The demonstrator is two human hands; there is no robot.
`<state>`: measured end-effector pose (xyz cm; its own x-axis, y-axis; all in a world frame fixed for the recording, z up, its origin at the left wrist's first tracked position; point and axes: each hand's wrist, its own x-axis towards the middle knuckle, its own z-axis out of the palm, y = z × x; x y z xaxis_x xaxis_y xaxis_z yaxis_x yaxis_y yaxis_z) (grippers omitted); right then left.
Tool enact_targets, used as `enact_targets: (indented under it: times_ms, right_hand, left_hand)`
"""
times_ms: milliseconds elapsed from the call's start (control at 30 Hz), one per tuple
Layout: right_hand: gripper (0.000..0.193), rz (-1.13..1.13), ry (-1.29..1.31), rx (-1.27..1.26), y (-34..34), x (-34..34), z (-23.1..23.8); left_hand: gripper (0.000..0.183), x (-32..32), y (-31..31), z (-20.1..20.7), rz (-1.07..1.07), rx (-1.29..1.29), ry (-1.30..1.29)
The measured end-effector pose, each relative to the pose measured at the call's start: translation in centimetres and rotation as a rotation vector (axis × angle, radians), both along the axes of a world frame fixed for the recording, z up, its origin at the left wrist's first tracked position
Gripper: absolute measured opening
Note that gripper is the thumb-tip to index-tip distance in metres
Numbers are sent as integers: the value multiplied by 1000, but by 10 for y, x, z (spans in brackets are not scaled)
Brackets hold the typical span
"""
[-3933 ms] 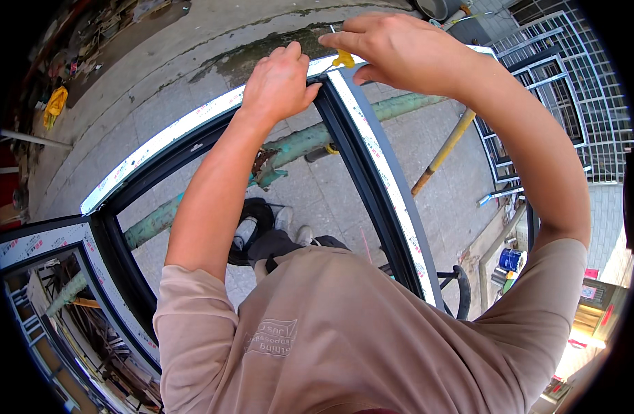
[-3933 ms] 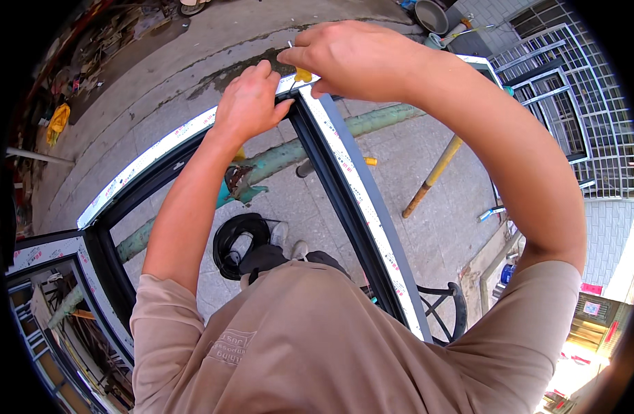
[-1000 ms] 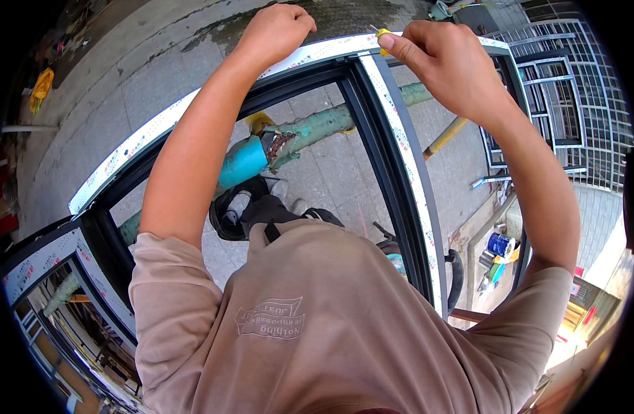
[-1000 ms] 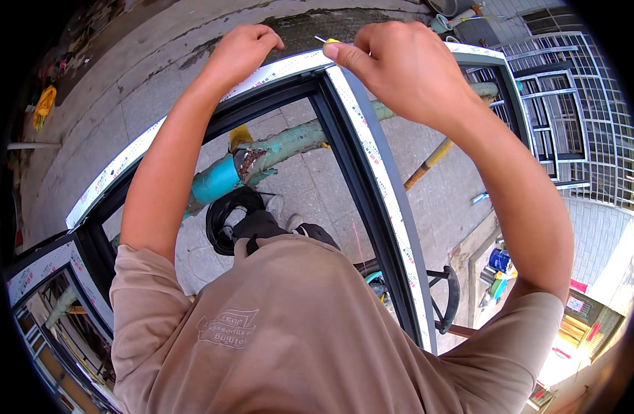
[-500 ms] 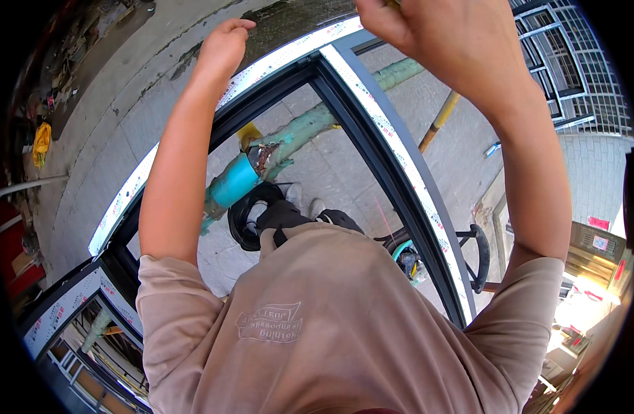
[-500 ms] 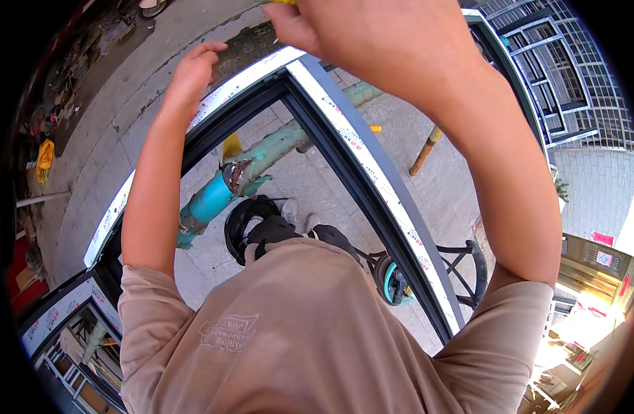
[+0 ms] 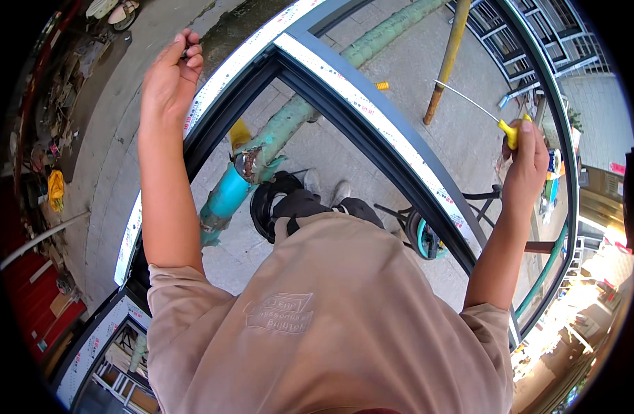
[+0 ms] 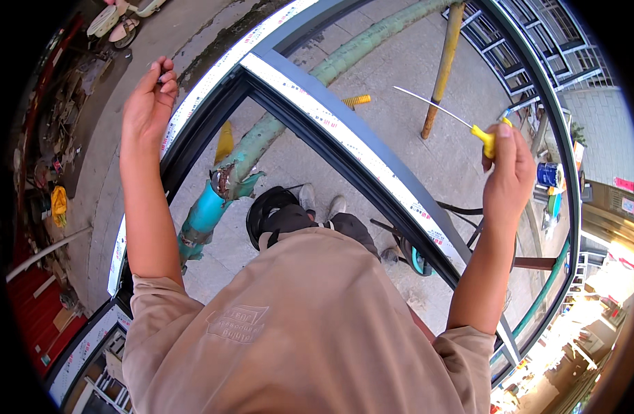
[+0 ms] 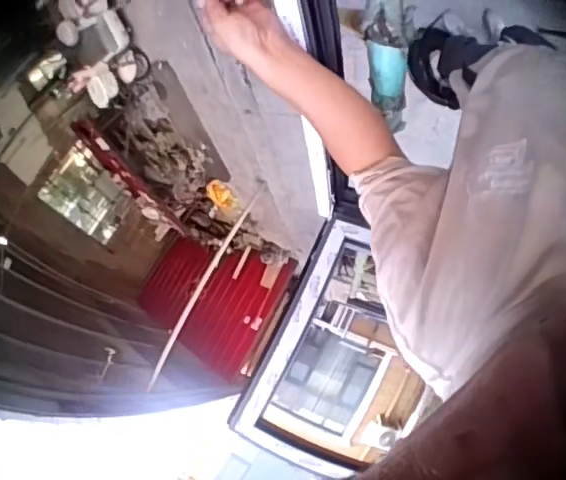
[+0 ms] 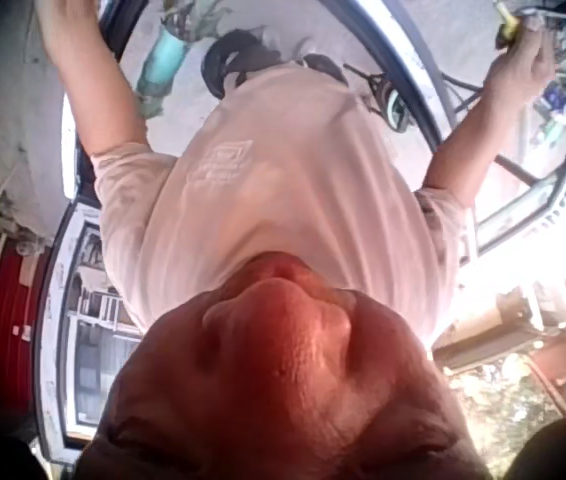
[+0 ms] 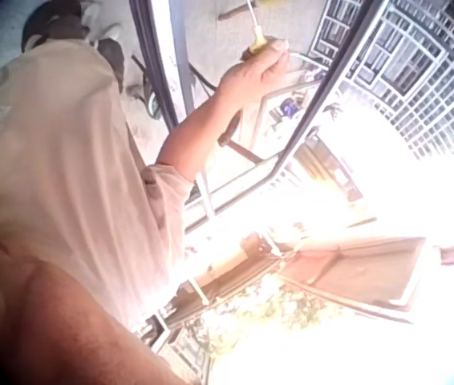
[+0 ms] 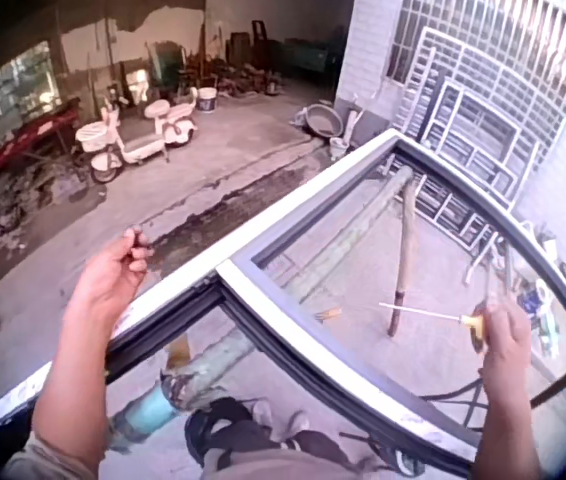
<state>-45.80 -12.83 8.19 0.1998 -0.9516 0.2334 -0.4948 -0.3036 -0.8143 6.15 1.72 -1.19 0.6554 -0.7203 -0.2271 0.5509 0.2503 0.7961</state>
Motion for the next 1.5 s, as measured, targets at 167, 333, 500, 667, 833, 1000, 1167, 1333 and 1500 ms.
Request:
enact_targets:
  times_ms: [167,333,500,667,833,1000,1167,1333,1500]
  right_hand:
    - [39,-277,-492,184,26,-81,-35]
    - [38,-381,-515,125,47,-104,-40]
    - [43,-405,-353,83,58,-114,-55]
    - [41,-333,-328,98,63,-121,-75]
    - [35,-221,-243,36,65,-122,-82]
    - [30,-64,-76,-118,71,-114,-78]
    - [28,-5,-25,-183,73,-112,-78]
    - [29,-9,-40,-185,73,-113,-80]
    - [29,-17,-45,-183,72,-112,-80]
  left_hand:
    - [31,-45,1,18,-225,-201,-4]
    - [37,-149,13,21,-387,-21,-93]
    - [33,-239,25,15,-635,128,-152]
    - [34,-283,41,1,-625,136,-220]
    - [37,-306,52,4,-550,209,-373]
    - [33,-328,61,-10,-408,152,-526]
    - [34,-345,65,-17,-366,138,-429]
    - [28,-354,68,-18,-400,62,-289]
    - [21,-358,69,-26,-427,-41,-168]
